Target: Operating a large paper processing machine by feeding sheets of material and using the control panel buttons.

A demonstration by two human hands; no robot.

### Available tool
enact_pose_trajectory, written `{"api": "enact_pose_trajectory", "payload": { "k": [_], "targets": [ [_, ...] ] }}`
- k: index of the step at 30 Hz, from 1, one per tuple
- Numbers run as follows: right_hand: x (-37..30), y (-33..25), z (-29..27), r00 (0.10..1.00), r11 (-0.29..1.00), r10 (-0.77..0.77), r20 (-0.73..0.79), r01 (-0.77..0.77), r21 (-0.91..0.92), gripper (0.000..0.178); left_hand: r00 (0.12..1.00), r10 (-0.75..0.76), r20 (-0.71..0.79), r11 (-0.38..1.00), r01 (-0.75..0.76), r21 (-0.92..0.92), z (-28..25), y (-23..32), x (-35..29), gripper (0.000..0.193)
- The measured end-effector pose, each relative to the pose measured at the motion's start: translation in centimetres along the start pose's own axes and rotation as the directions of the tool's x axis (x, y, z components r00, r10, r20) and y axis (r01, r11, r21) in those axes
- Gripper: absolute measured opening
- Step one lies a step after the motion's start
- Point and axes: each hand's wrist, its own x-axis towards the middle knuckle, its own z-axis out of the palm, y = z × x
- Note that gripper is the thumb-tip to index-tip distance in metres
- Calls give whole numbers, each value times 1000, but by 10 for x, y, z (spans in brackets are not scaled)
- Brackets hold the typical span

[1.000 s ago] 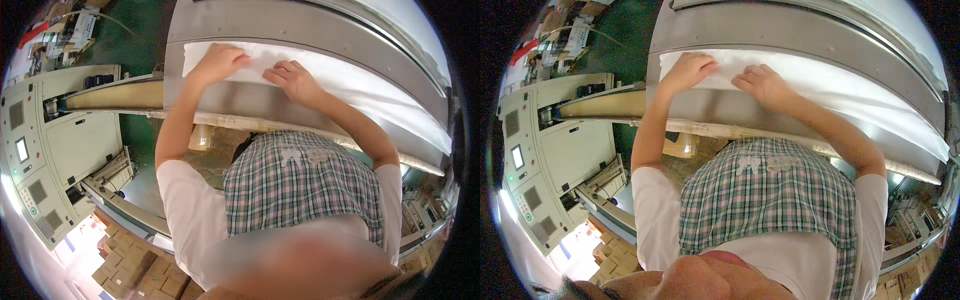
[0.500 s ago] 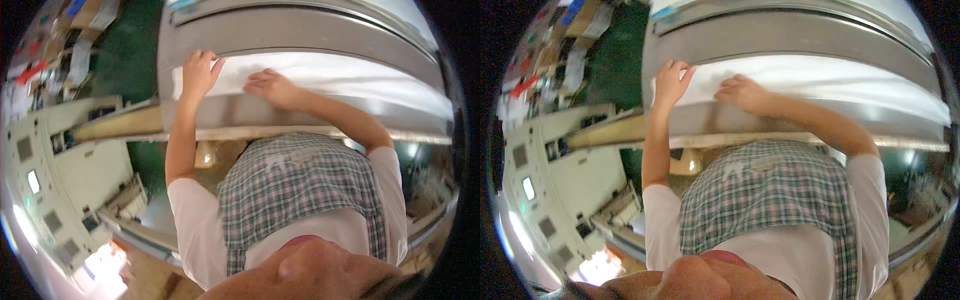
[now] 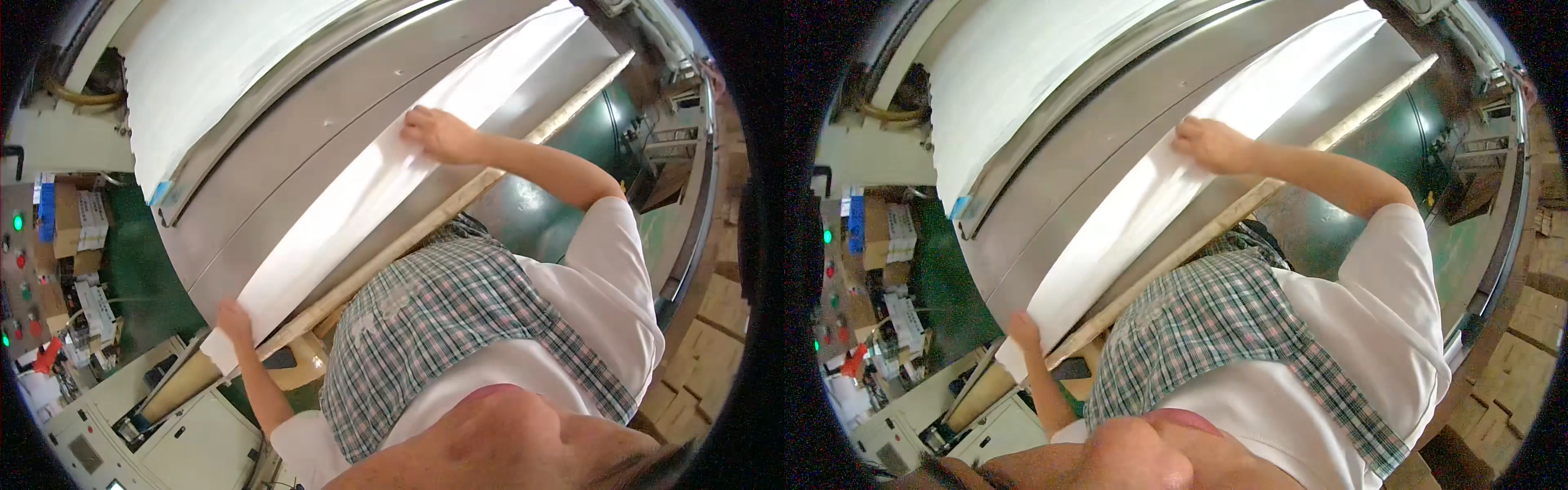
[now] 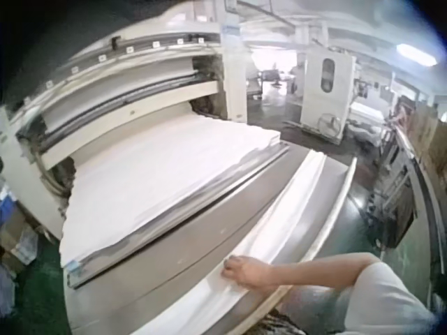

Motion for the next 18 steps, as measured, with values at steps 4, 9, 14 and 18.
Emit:
{"api": "enact_pose_trajectory", "payload": {
  "k": [4, 9, 14, 18],
  "targets": [
    [-29, 62, -34, 988, 987, 153, 26, -151, -62, 42, 971, -239, 14, 904, 217, 369, -42, 44, 18, 22],
    [-54, 123, -54, 987, 986, 155, 51, -151, -71, 49, 917, -389, 86, 918, 377, 127, -12, 114, 43, 37],
    [-95, 191, -73, 981, 974, 188, 42, -181, -137, 54, 898, -431, 92, 900, 420, 113, -25, 248, 72, 45],
    [-133, 249, -93, 947, 932, 321, -1, -316, -178, 55, 857, -499, 130, 860, 470, 199, -23, 282, 76, 47]
  ]
}}
